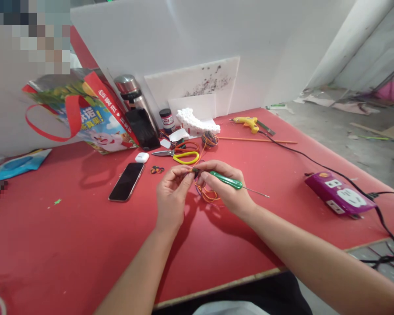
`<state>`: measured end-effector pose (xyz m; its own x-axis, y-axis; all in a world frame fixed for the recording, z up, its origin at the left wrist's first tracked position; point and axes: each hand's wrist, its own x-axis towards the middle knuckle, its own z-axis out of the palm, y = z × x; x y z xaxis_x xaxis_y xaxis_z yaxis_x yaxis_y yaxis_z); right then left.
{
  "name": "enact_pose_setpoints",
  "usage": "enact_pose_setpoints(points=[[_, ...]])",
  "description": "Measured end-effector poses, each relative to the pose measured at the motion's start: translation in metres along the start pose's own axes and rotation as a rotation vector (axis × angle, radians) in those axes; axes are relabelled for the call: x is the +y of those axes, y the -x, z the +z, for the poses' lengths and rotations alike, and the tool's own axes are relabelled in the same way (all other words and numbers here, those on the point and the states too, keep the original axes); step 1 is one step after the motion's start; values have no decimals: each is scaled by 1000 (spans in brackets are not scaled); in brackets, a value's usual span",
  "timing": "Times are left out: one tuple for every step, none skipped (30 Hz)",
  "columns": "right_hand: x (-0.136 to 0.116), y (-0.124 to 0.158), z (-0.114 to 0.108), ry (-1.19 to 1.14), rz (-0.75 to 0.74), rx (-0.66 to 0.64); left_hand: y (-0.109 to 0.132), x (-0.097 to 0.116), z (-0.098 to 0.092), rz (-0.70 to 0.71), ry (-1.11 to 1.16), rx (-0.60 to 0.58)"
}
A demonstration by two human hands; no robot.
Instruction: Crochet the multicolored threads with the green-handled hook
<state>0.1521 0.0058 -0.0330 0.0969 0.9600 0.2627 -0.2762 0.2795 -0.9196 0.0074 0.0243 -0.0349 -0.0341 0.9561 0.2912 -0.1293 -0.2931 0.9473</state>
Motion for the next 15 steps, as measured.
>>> enact_pose_setpoints(points=[[0, 1, 0, -7, -15, -9, -1, 1, -2, 16, -12, -5], [-1, 1, -1, -13, -30, -16, -2, 2, -4, 32, -28, -11], [-1, 1, -2, -16, -44, -22, -3, 4, -7, 52, -57, -19], [-2, 1, -2, -15, -51, -25, -5, 6, -9, 69, -85, -35], [-2, 1, -3, -11, -53, -23, -6, 9, -12, 89, -125, -52], [-3, 1, -3, -8, -51, -20, -7, 11, -14, 139, -209, -88], [-4, 1, -4, -5, -45, -19, -8, 14, -16, 180, -248, -115], [-5, 1, -4, 2, -35, -19, -8, 15, -17, 203, -263, -143], [-5, 2, -4, 16, -25, -18, -9, 17, -17, 214, -262, -171], [-6, 2, -4, 40, -21, -16, -8, 18, -17, 205, -238, -193], [-6, 3, -4, 72, -27, -10, -8, 18, -17, 180, -204, -215], [-6, 4, -3, 105, -41, -6, -7, 17, -16, 141, -159, -235], [-6, 5, -3, 135, -63, -4, -6, 17, -14, 87, -97, -251], [-6, 5, -3, 153, -94, -4, -5, 16, -13, 24, -25, -263], [-6, 6, -2, 159, -129, -7, -4, 14, -11, -39, 48, -271]])
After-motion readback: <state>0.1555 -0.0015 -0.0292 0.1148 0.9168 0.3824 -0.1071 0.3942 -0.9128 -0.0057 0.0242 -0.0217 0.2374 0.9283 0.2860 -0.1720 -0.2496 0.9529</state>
